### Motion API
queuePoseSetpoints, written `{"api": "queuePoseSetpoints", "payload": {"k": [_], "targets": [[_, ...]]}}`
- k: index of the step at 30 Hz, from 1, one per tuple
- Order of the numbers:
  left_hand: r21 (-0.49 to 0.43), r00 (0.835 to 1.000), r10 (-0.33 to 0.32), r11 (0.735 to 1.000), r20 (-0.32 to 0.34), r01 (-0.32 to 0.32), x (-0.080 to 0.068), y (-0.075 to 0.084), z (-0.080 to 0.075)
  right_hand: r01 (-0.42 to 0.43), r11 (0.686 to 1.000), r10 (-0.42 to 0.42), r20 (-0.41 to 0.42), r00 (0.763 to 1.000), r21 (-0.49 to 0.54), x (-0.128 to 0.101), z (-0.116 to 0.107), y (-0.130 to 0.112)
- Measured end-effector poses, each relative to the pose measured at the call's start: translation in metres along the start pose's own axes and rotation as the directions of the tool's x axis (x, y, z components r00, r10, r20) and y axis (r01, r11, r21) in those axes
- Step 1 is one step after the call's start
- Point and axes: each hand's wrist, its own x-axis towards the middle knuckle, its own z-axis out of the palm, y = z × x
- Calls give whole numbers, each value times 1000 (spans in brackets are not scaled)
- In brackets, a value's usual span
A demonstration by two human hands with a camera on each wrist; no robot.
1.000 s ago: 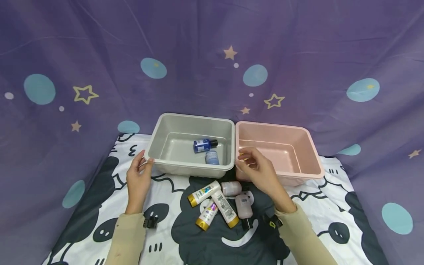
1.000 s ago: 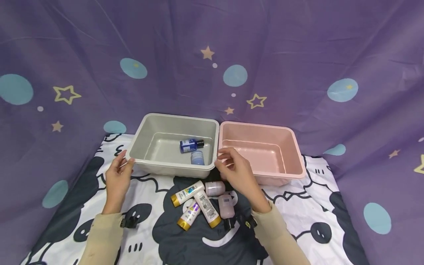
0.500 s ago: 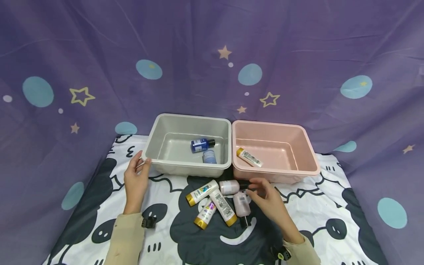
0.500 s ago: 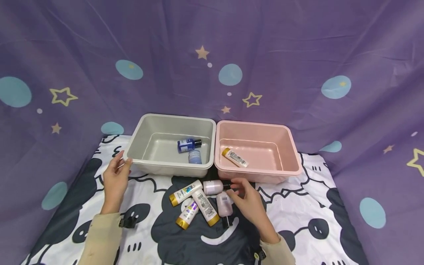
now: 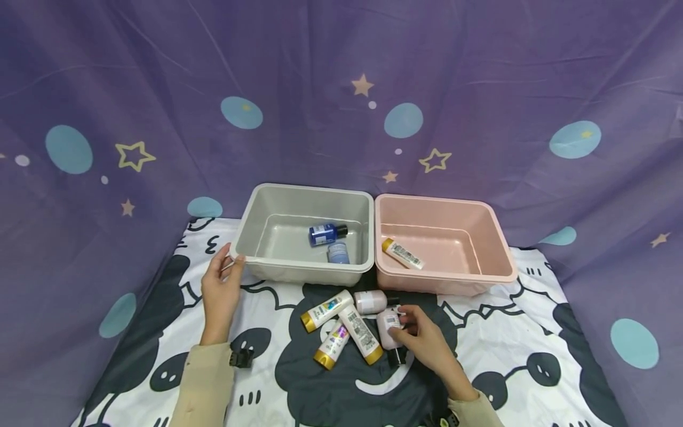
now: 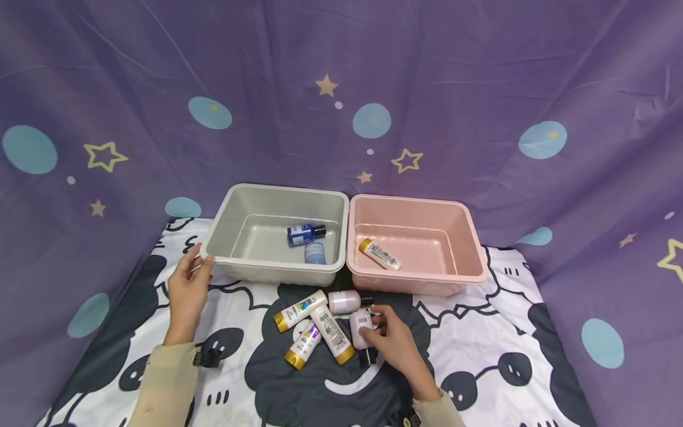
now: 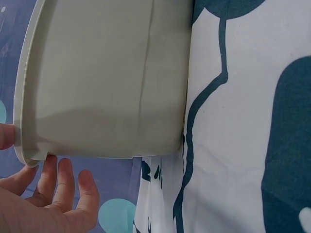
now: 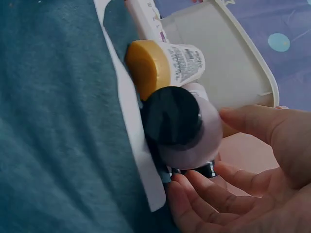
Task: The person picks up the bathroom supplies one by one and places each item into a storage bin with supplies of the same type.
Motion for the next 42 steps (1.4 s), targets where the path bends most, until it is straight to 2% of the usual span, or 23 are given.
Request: {"api": "queuePoseSetpoints", "payload": {"k": [13,21,34,42], "targets": [[-10,1000,11,1000,-3,-11,0,-2,1,8,998,-7,17,1000,-59,1,7,2],[-11,1000,27,1000,-1,-27,0,-3,0,-27,999,27,2,1000,-39,1,7,0],[-21,1000,22,1000,12,-22,-2,-4,-1,-57,997,58,-7,998,43,0,8,3],[-27,1000,24,999,10,-24,-3,-3,-1,-68,987,69,0,998,148,0,6,5]]}}
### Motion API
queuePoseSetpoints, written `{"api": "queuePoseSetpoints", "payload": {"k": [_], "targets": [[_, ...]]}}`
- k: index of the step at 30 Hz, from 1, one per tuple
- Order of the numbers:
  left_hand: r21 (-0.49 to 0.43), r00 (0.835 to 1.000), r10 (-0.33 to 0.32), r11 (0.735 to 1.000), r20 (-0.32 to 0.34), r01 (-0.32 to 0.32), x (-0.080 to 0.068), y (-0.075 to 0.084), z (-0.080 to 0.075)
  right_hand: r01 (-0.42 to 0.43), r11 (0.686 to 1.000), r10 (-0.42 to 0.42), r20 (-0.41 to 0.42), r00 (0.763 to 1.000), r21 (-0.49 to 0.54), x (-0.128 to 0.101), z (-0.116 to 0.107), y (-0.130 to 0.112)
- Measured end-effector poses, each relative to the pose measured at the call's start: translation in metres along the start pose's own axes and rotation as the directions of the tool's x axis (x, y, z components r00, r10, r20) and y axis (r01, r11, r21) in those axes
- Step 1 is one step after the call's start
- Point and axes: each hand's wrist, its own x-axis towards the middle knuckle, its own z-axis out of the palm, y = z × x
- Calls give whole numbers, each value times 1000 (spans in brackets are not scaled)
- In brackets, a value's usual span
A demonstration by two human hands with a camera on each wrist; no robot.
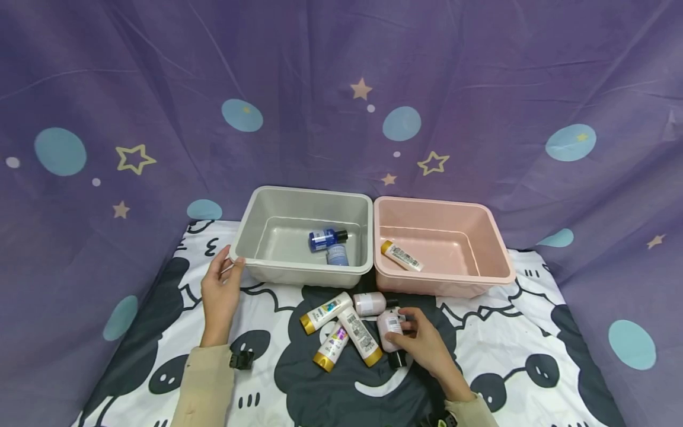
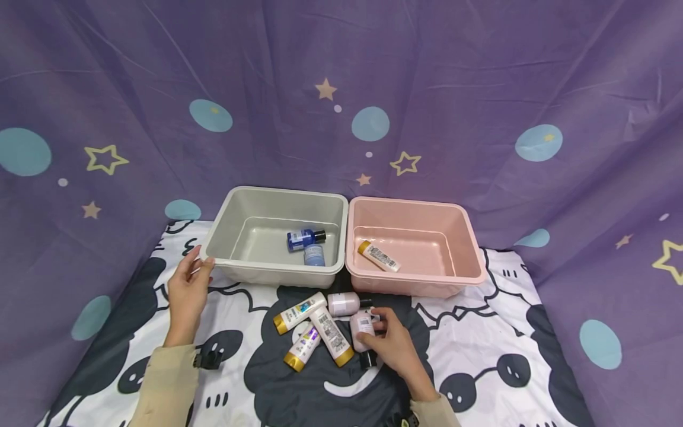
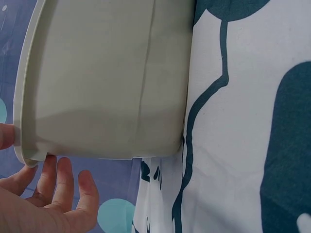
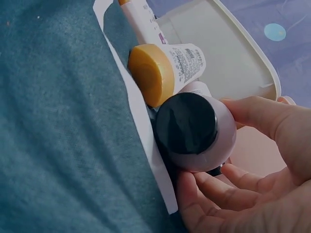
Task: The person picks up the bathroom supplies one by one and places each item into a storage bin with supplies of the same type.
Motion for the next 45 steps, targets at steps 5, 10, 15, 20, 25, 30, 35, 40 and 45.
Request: {"api": "queuePoseSetpoints", "payload": {"k": [5,10,15,20,25,30,35,40,45], "targets": [[-4,1000,-5,1000,0,5,-1,1,0,-9,997,7,33,999,73,-1,-3,-3],[4,1000,-12,1000,-5,12,0,2,1,-10,987,-5,86,996,162,-3,-6,-10],[0,1000,-20,1000,-12,20,2,1,2,4,972,-33,120,992,236,-6,-12,-22],[9,1000,-29,1000,-10,29,2,2,2,31,963,-70,134,989,269,-7,-19,-39],[5,999,-32,999,-16,32,2,2,0,106,950,-154,146,977,292,-4,-27,-59],[-9,999,-35,999,-15,34,2,2,-1,217,937,-264,148,953,273,4,-34,-81],[-7,999,-43,999,-19,43,2,2,0,290,916,-335,132,933,276,20,-37,-110],[-7,999,-46,999,-16,46,2,2,2,302,913,-342,112,933,276,44,-38,-141],[-1,999,-42,999,-21,42,2,3,2,269,936,-304,137,943,227,70,-34,-171]]}}
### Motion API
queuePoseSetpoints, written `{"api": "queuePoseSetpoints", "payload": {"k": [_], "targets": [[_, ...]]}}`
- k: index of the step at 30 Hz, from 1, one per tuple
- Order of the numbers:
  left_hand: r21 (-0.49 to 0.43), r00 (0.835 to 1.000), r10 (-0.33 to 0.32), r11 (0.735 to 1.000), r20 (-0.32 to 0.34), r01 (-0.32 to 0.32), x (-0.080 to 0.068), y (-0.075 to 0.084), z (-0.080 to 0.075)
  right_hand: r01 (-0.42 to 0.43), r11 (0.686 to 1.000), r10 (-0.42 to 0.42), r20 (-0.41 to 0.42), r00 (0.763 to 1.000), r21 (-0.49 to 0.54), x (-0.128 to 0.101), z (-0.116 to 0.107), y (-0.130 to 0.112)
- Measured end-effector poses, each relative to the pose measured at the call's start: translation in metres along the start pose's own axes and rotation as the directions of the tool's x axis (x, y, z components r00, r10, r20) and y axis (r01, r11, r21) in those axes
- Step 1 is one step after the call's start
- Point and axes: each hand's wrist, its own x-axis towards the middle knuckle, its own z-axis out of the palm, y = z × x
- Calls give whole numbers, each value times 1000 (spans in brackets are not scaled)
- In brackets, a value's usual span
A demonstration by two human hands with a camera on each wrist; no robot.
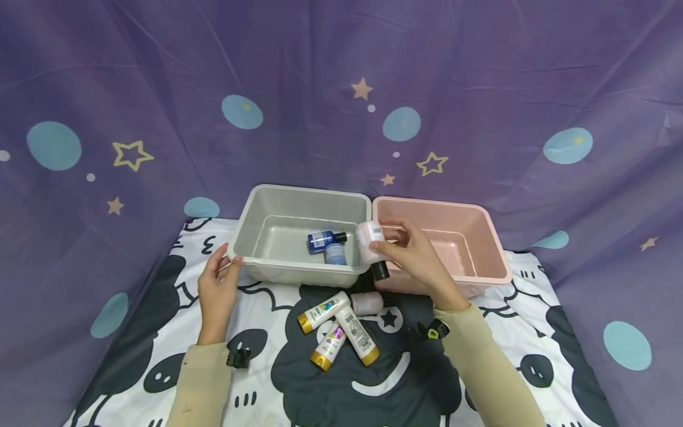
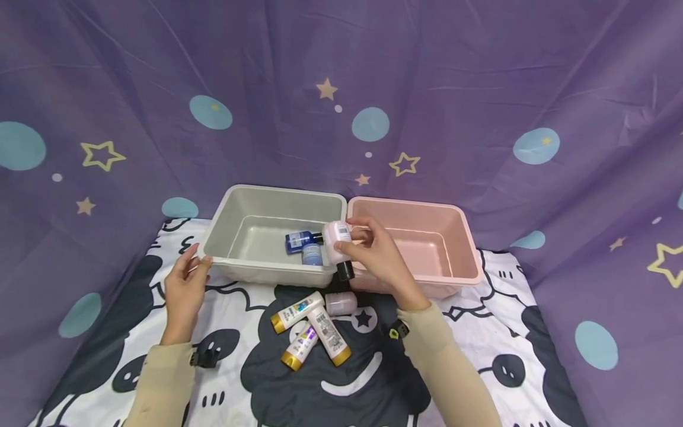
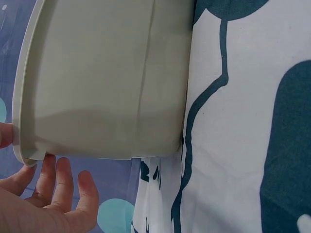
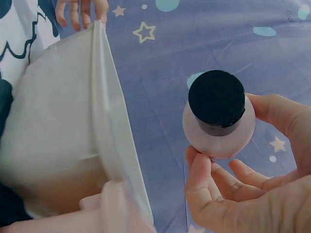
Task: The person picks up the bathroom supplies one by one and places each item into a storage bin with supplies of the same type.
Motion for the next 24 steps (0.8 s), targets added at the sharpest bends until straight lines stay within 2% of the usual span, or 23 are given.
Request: {"api": "queuePoseSetpoints", "payload": {"k": [4,9,15,24], "targets": [[-1,1000,-4,1000,-5,4,0,1,-1,-41,999,41,2,999,-20,27,9,-14],[4,1000,-14,1000,-10,14,0,0,-2,-23,999,24,46,999,-42,62,18,-22],[-4,1000,-18,1000,-11,18,1,-3,-2,-40,998,37,62,997,51,103,28,-23],[9,1000,-16,1000,-9,16,3,-4,0,-117,993,117,21,993,20,147,44,-13]]}}
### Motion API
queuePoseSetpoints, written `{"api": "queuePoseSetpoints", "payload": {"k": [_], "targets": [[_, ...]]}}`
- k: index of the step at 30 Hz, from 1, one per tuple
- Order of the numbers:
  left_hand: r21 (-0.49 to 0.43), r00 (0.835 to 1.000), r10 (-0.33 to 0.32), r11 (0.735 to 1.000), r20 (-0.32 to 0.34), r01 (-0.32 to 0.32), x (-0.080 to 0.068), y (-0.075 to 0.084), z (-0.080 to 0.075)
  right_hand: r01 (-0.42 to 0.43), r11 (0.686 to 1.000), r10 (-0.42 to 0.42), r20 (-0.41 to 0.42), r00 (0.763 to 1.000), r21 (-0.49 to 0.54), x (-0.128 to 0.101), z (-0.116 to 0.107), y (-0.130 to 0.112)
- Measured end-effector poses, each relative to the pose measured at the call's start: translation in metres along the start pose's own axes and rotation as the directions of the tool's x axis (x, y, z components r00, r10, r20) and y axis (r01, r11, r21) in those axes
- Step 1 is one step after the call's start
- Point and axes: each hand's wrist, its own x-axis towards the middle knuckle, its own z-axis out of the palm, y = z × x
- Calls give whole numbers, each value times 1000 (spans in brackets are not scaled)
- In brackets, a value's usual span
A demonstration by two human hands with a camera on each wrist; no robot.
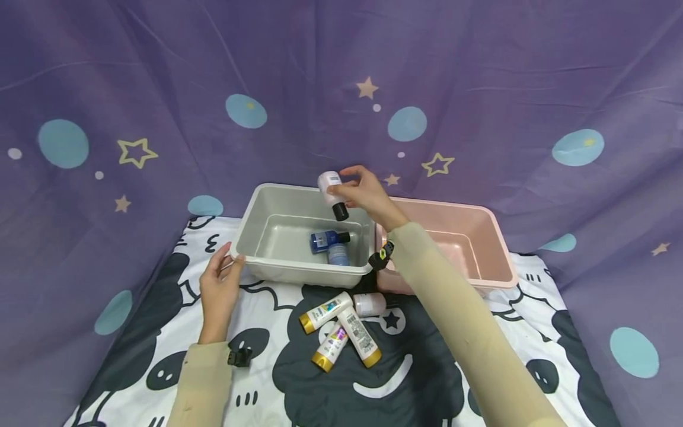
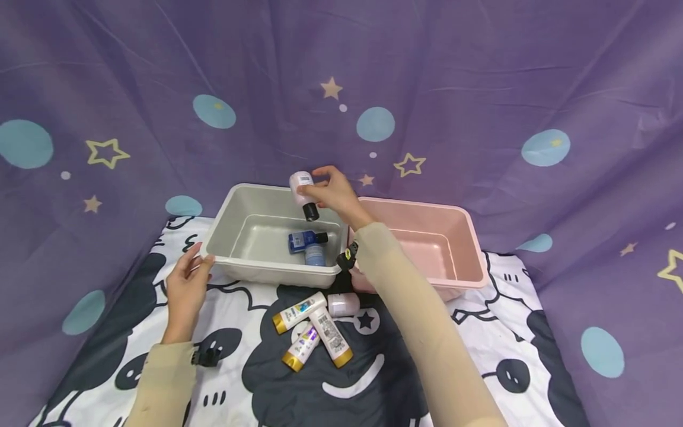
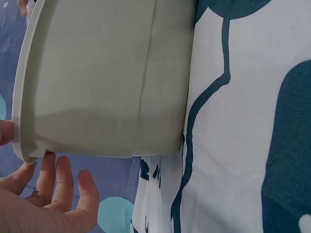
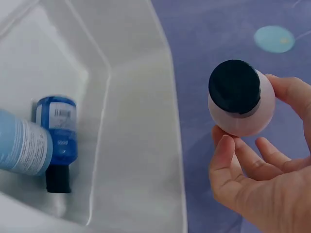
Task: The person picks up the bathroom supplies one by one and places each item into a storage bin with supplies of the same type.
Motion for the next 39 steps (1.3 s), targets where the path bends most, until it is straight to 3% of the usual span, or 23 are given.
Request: {"api": "queuePoseSetpoints", "payload": {"k": [8,16,20,25,28,32,39], "targets": [[-23,1000,17,1000,15,-17,-1,3,2,-60,995,59,-14,998,-75,21,9,19],[-40,1000,2,999,30,-1,-1,4,5,-120,980,114,-44,992,-161,25,7,40],[-36,999,2,999,37,-1,-1,4,5,-104,973,98,-39,994,-205,26,7,46],[-38,1000,8,999,26,-7,0,4,5,-63,946,54,-36,998,-319,23,8,44],[-37,1000,3,999,23,-3,0,4,5,-76,931,50,-80,996,-358,21,8,41],[-41,1000,-2,999,25,3,0,4,5,-79,928,35,-126,991,-364,18,6,34],[-56,1000,-5,998,14,6,0,0,-1,-9,953,-4,-41,999,-304,1,2,15]]}}
